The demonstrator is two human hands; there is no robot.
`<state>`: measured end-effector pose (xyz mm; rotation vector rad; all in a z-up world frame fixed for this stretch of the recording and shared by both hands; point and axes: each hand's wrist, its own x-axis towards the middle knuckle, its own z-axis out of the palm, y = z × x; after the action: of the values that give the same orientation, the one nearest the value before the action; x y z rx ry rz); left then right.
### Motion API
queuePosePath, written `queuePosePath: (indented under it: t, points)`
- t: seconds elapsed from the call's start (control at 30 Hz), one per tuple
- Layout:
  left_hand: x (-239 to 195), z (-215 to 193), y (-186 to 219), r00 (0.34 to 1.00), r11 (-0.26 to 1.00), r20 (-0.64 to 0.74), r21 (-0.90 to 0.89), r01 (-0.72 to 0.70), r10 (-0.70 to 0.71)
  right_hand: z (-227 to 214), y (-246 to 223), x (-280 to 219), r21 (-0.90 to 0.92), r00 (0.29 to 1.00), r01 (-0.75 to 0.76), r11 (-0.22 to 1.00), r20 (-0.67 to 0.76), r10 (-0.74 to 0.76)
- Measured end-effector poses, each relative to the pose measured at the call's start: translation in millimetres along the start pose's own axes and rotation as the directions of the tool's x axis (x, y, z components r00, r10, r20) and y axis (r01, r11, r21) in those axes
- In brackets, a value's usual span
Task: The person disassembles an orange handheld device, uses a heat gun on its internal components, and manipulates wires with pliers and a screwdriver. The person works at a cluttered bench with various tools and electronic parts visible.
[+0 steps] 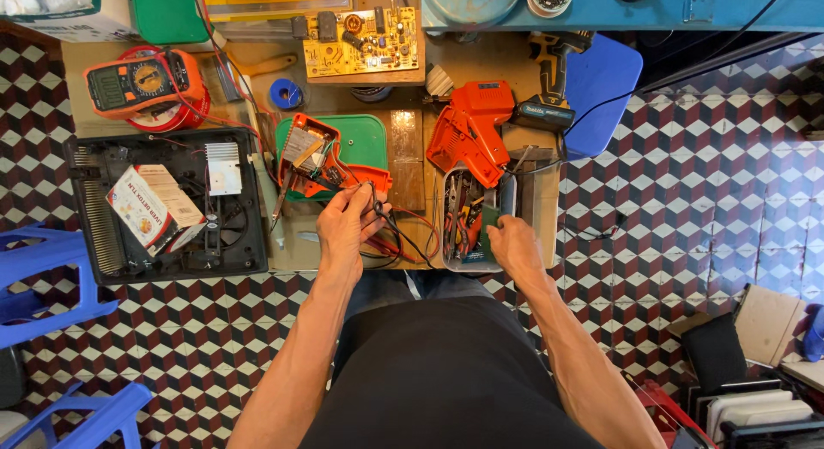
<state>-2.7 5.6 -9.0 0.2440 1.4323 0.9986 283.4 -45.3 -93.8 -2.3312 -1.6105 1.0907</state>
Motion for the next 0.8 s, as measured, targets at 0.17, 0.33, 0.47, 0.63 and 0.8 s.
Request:
queuePosePath:
  t: [0.17, 0.33, 0.47, 0.63, 0.8]
  points:
    - [2, -5, 6, 0.999, 0.999, 0.034, 0.046, 0.012, -0.013, -11, -3, -13, 0.083, 0.997, -0.036, 0.996, -0.07, 0.042]
    - [4, -6, 7, 0.999, 0.997, 0.047, 0.074, 0.01, -0.014, -20, -9, -21, 0.169, 0.987, -0.083, 0.982, -0.123, 0.104]
    - [5, -9, 7, 0.998, 0.995, 0.048, 0.095, 0.024, -0.029, -11, -7, -23, 0.229, 0.993, -0.075, 0.971, -0.074, 0.094]
    - [5, -10, 7, 0.998, 0.994, 0.066, 0.106, 0.017, -0.024, 17, -18, -19, 0.148, 0.994, 0.098, 0.984, -0.055, -0.091]
    - [5, -16, 8, 0.996, 0.99, 0.081, 0.138, 0.032, -0.044, 27, -45, -22, 0.042, 0.983, 0.181, 0.983, -0.025, -0.18]
